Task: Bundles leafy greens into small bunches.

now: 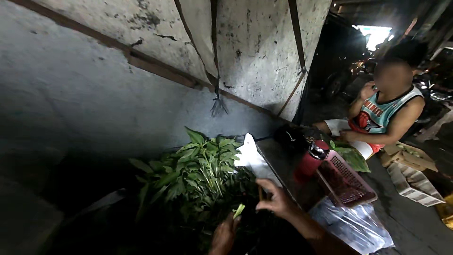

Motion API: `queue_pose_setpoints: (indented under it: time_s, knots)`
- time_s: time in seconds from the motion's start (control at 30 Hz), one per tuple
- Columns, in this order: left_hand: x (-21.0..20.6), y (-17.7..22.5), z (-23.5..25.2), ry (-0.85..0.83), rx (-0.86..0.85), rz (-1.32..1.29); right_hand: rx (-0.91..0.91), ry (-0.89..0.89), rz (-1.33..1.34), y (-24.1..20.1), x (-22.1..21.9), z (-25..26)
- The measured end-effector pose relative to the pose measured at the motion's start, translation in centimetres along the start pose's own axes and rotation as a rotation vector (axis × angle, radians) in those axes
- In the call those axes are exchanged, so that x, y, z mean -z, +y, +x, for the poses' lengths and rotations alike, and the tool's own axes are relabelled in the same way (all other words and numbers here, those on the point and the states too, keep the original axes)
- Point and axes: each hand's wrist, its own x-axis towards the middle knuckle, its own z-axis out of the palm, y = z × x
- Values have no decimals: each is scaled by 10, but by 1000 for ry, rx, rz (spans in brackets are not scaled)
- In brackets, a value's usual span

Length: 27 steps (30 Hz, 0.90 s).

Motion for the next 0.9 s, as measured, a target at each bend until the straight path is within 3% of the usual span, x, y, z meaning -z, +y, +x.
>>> queue_pose_setpoints:
  time_s: [0.1,0.17,0.3,0.4,0.47,0.53,0.63,0.7,0.77,0.83,0.9]
  knots:
    - [-4,2,-2,-68,-35,60,-19,-425,-250,-8,-40,25]
    - [-2,-2,-5,-41,-58,48,-51,-517,-165,0,-62,34]
    - [8,-24,3,242,27,-176,-94,-384,137,16,-103,16]
    - [22,-38,12,398,170,-388,-35,-549,265,-13,-110,-14]
    - [27,-37,11,420,204,-503,36,-550,549,-26,-107,-22]
    - [33,-29,5,423,144,-625,12,-390,815,-22,-108,-12]
    - [35,-24,1,314,-72,-829,-167,-253,897,-8,-102,23]
    - [33,-24,0,163,-173,-788,-195,-203,792,-5,-98,38]
    - [31,-20,-1,42,-177,-691,-98,-175,473,-16,-96,43]
    - [28,-19,0,45,-116,-504,188,-145,69,-24,-101,37]
    - [23,-30,4,213,-179,-438,514,-133,-99,-31,-114,20]
